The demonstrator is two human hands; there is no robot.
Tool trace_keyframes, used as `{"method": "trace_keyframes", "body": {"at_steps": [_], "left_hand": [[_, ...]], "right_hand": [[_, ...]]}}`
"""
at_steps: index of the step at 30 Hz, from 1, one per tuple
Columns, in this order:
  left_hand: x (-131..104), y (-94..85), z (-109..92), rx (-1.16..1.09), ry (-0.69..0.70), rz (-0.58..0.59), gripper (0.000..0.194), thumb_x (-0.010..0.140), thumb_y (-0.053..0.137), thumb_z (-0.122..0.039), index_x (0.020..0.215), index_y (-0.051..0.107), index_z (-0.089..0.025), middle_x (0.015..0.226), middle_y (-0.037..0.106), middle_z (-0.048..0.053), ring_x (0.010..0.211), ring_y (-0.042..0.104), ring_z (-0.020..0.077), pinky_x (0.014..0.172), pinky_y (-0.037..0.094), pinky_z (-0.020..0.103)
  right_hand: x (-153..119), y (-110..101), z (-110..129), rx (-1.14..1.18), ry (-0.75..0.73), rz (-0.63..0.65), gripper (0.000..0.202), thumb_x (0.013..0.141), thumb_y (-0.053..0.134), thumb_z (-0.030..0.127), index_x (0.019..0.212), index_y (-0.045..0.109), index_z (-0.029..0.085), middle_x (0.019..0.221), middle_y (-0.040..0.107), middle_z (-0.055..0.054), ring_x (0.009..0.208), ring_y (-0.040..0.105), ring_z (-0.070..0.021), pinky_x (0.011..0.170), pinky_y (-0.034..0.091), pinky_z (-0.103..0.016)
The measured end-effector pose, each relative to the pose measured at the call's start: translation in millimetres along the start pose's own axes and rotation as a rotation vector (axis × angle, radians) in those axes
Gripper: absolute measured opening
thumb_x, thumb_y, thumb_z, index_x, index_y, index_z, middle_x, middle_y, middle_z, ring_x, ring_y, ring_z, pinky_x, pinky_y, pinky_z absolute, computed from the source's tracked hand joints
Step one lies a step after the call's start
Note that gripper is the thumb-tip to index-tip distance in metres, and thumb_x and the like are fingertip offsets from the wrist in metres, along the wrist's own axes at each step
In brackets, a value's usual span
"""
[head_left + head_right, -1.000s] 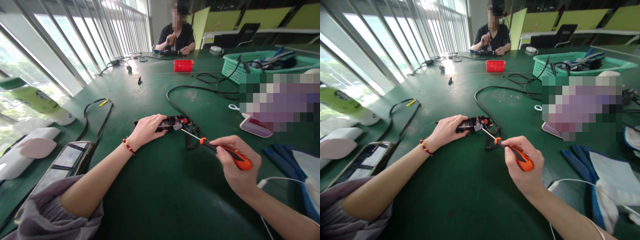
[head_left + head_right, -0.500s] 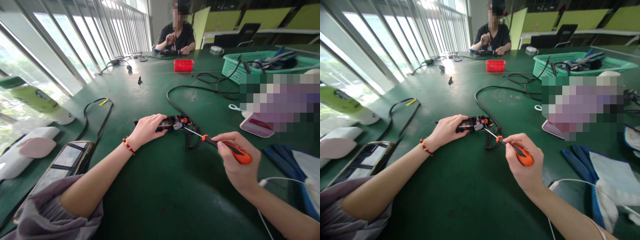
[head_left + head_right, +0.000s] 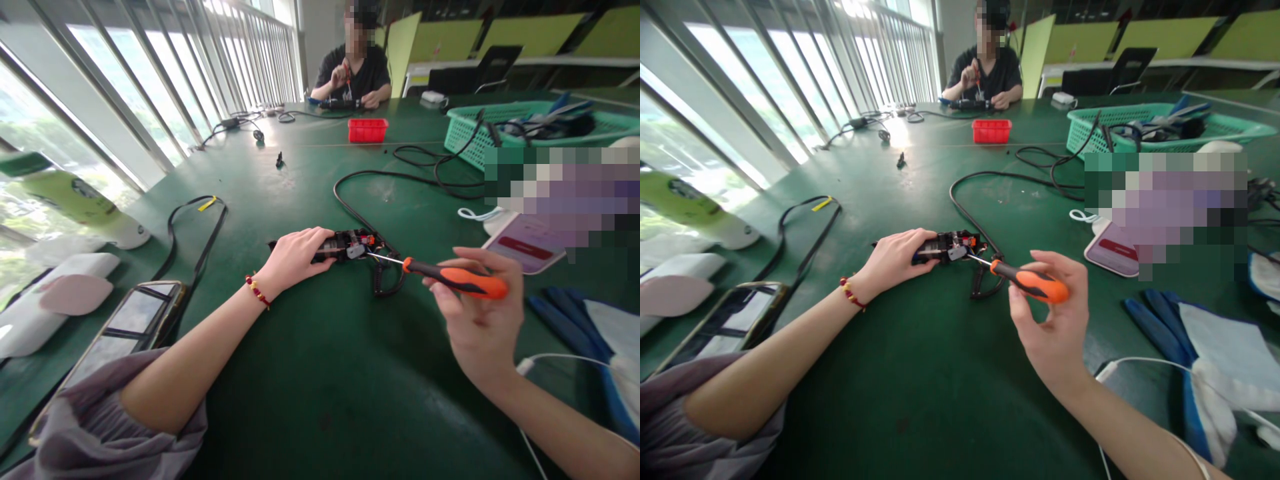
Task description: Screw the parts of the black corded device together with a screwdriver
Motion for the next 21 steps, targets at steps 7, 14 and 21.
{"method": "trace_keyframes", "body": {"at_steps": [7, 14, 21], "left_hand": [[2.2, -3.0, -0.2, -0.022, -0.035, 0.065, 0.037, 0.083, 0.048, -0.037, 0.115, 0.049, -0.018, 0.106, 0.064, 0.006, 0.092, 0.063, 0.0216, 0.074, 0.045, 0.029], [5.9, -15.7, -0.8, -0.045, -0.166, 0.17, 0.038, 0.077, 0.052, -0.041, 0.11, 0.051, -0.022, 0.102, 0.066, 0.003, 0.086, 0.063, 0.0225, 0.064, 0.044, 0.028], [-7.4, -37.5, 26.4, -0.103, -0.437, 0.46, 0.029, 0.064, 0.054, -0.044, 0.08, 0.062, -0.021, 0.072, 0.066, 0.002, 0.066, 0.062, 0.0202, 0.052, 0.041, 0.025]], "right_hand": [[-0.3, 4.2, 3.9, -0.069, 0.036, 0.145, 0.025, 0.08, 0.058, 0.023, 0.104, 0.051, 0.025, 0.065, 0.051, 0.004, 0.05, 0.049, -0.0116, 0.046, 0.041, -0.025], [-4.4, 7.1, 12.2, -0.242, -0.138, 0.274, 0.018, 0.078, 0.059, 0.015, 0.094, 0.056, 0.022, 0.081, 0.057, 0.0, 0.068, 0.056, -0.0125, 0.061, 0.046, -0.025], [-13.2, 28.0, 10.1, -0.39, -0.351, 0.891, 0.02, 0.083, 0.054, 0.016, 0.102, 0.06, 0.021, 0.089, 0.062, -0.005, 0.085, 0.055, -0.0194, 0.074, 0.049, -0.035]]}}
Point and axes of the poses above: each hand's wrist, its own x-axis towards the middle knuckle, its own y-axis out of the palm, z = x × y, the point moved 3 cm from there along x, towards the middle knuckle
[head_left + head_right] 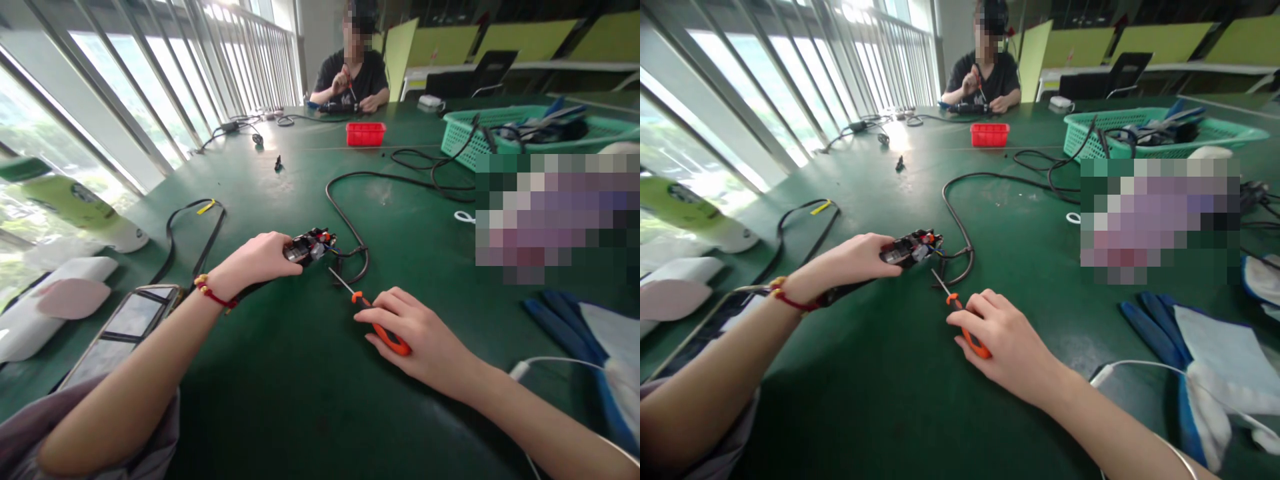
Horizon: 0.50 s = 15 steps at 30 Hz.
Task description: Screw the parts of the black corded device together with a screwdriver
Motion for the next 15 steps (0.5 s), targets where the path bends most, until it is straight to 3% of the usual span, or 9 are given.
{"method": "trace_keyframes", "body": {"at_steps": [3, 7, 11, 15], "left_hand": [[-2.9, -11.4, 27.9, -0.079, -0.076, 0.087, 0.025, 0.064, 0.054, -0.044, 0.07, 0.06, -0.021, 0.063, 0.064, 0.001, 0.057, 0.06, 0.0184, 0.048, 0.04, 0.026], [-9.3, -31.6, 63.4, -0.101, -0.282, 0.131, 0.024, 0.064, 0.055, -0.041, 0.071, 0.057, -0.018, 0.064, 0.066, 0.003, 0.059, 0.06, 0.0181, 0.052, 0.043, 0.025], [-22.2, -56.3, 87.1, 0.221, -0.503, -0.024, 0.03, 0.067, 0.052, -0.044, 0.07, 0.055, -0.015, 0.071, 0.064, 0.009, 0.067, 0.058, 0.0207, 0.054, 0.042, 0.027], [-33.2, -67.4, 94.6, 0.358, -0.638, -0.19, 0.046, 0.073, 0.046, -0.049, 0.094, 0.055, -0.01, 0.1, 0.062, 0.019, 0.086, 0.059, 0.029, 0.061, 0.045, 0.032]], "right_hand": [[0.0, 2.7, 0.2, -0.011, -0.009, 0.051, 0.021, 0.083, 0.053, 0.016, 0.102, 0.061, 0.021, 0.092, 0.062, -0.006, 0.087, 0.055, -0.0203, 0.077, 0.049, -0.038], [-0.2, 1.0, -2.9, 0.064, 0.037, 0.02, 0.022, 0.081, 0.055, 0.015, 0.102, 0.06, 0.022, 0.092, 0.064, -0.005, 0.087, 0.056, -0.0192, 0.077, 0.05, -0.037], [0.0, 1.2, -4.2, 0.082, 0.044, 0.015, 0.023, 0.081, 0.055, 0.015, 0.102, 0.059, 0.023, 0.091, 0.064, -0.004, 0.086, 0.056, -0.0189, 0.076, 0.05, -0.036], [0.1, 1.8, -4.2, 0.09, 0.062, 0.023, 0.022, 0.082, 0.055, 0.017, 0.104, 0.058, 0.022, 0.09, 0.063, -0.004, 0.086, 0.054, -0.0192, 0.077, 0.049, -0.036]]}}
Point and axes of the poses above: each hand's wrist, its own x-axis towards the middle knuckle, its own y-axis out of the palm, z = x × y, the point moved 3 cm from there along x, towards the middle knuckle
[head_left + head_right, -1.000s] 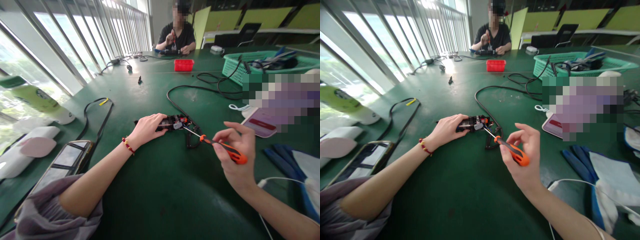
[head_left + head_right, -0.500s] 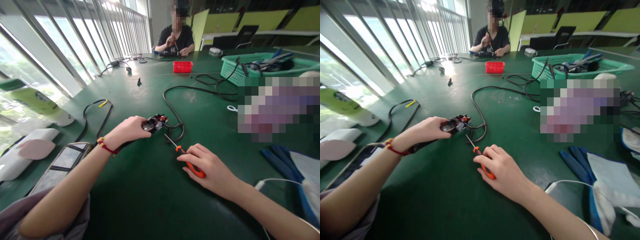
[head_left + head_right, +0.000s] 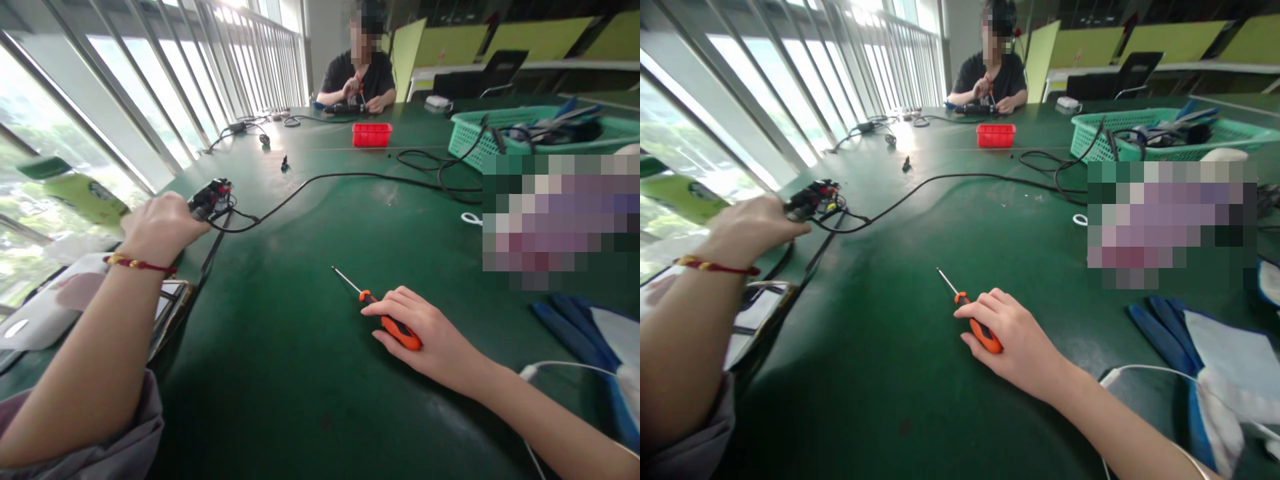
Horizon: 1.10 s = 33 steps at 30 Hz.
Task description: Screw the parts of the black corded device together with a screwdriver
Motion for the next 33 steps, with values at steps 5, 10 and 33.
{"method": "trace_keyframes", "body": {"at_steps": [5, 10, 33], "left_hand": [[-2.6, 9.6, -9.4, -0.045, -0.041, 0.025, 0.048, 0.075, 0.047, -0.04, 0.109, 0.046, -0.006, 0.111, 0.058, 0.025, 0.099, 0.057, 0.0351, 0.07, 0.046, 0.039], [0.6, 17.4, -14.1, -0.062, -0.086, 0.052, 0.044, 0.076, 0.047, -0.034, 0.111, 0.044, -0.008, 0.112, 0.058, 0.025, 0.102, 0.057, 0.0358, 0.071, 0.045, 0.04], [-99.9, 17.7, -156.0, -0.33, 1.134, -0.236, 0.033, 0.086, 0.051, -0.033, 0.117, 0.051, -0.024, 0.106, 0.063, 0.003, 0.093, 0.061, 0.0189, 0.077, 0.044, 0.028]], "right_hand": [[0.2, -0.6, 0.7, 0.018, 0.004, 0.007, 0.022, 0.082, 0.055, 0.016, 0.104, 0.057, 0.022, 0.09, 0.062, -0.004, 0.086, 0.054, -0.0192, 0.077, 0.049, -0.036], [0.9, -1.3, 1.6, 0.013, 0.001, 0.002, 0.023, 0.082, 0.055, 0.015, 0.103, 0.058, 0.022, 0.091, 0.063, -0.004, 0.086, 0.055, -0.0187, 0.076, 0.049, -0.036], [-5.3, -13.2, -10.4, 0.024, 0.23, -0.44, 0.025, 0.083, 0.05, 0.019, 0.108, 0.05, 0.024, 0.102, 0.062, -0.006, 0.091, 0.062, -0.02, 0.082, 0.05, -0.034]]}}
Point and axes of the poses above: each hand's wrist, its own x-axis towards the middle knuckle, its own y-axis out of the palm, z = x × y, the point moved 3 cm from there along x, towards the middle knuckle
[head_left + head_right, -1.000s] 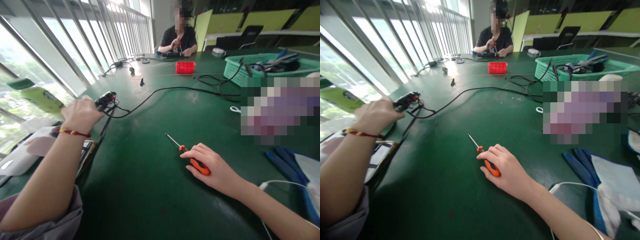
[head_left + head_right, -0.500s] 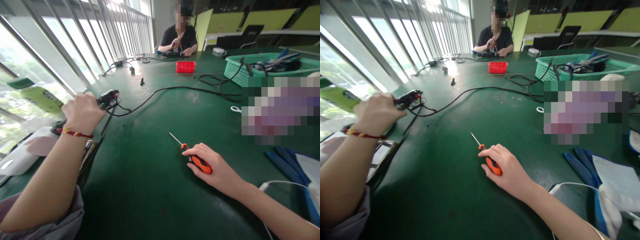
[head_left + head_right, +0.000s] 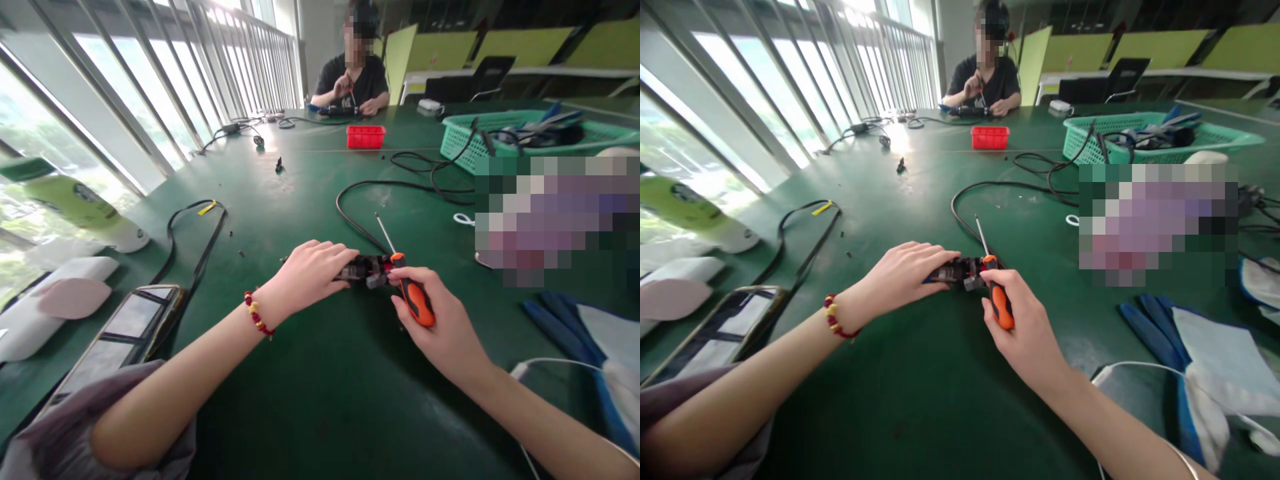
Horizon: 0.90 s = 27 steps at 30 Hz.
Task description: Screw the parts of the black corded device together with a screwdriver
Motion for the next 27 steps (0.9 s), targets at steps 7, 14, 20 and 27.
{"method": "trace_keyframes", "body": {"at_steps": [7, 14, 20, 27], "left_hand": [[-4.1, 5.7, 56.3, 0.234, -0.373, -0.195, 0.033, 0.09, 0.041, -0.028, 0.119, 0.052, -0.018, 0.123, 0.055, 0.011, 0.106, 0.055, 0.0259, 0.089, 0.042, 0.038], [-56.0, -23.1, 142.6, 0.216, -0.817, 0.042, 0.041, 0.083, 0.034, -0.019, 0.114, 0.06, -0.018, 0.123, 0.054, 0.013, 0.097, 0.059, 0.0305, 0.07, 0.046, 0.039], [-65.5, -17.1, 148.4, 0.194, -0.821, 0.186, 0.033, 0.076, 0.045, -0.018, 0.101, 0.066, -0.016, 0.1, 0.065, 0.011, 0.091, 0.061, 0.0277, 0.072, 0.047, 0.036], [-53.6, -17.3, 133.2, 0.226, -0.902, 0.293, 0.032, 0.076, 0.043, -0.009, 0.096, 0.068, -0.007, 0.1, 0.063, 0.024, 0.094, 0.062, 0.036, 0.074, 0.048, 0.042]], "right_hand": [[1.3, 6.6, -2.7, -0.043, 0.019, 0.134, 0.031, 0.082, 0.052, 0.016, 0.111, 0.051, 0.025, 0.11, 0.061, -0.007, 0.101, 0.06, -0.0232, 0.089, 0.048, -0.04], [1.5, 9.0, -4.3, -0.04, -0.022, 0.159, 0.031, 0.081, 0.052, 0.014, 0.11, 0.052, 0.025, 0.111, 0.061, -0.007, 0.106, 0.059, -0.0237, 0.092, 0.047, -0.043], [1.5, 9.1, -5.4, -0.036, -0.007, 0.165, 0.03, 0.081, 0.051, 0.015, 0.109, 0.052, 0.024, 0.112, 0.06, -0.007, 0.107, 0.058, -0.023, 0.093, 0.047, -0.043], [2.3, 9.4, -7.5, -0.028, 0.006, 0.187, 0.031, 0.081, 0.051, 0.015, 0.111, 0.051, 0.025, 0.114, 0.059, -0.006, 0.108, 0.056, -0.0216, 0.096, 0.044, -0.041]]}}
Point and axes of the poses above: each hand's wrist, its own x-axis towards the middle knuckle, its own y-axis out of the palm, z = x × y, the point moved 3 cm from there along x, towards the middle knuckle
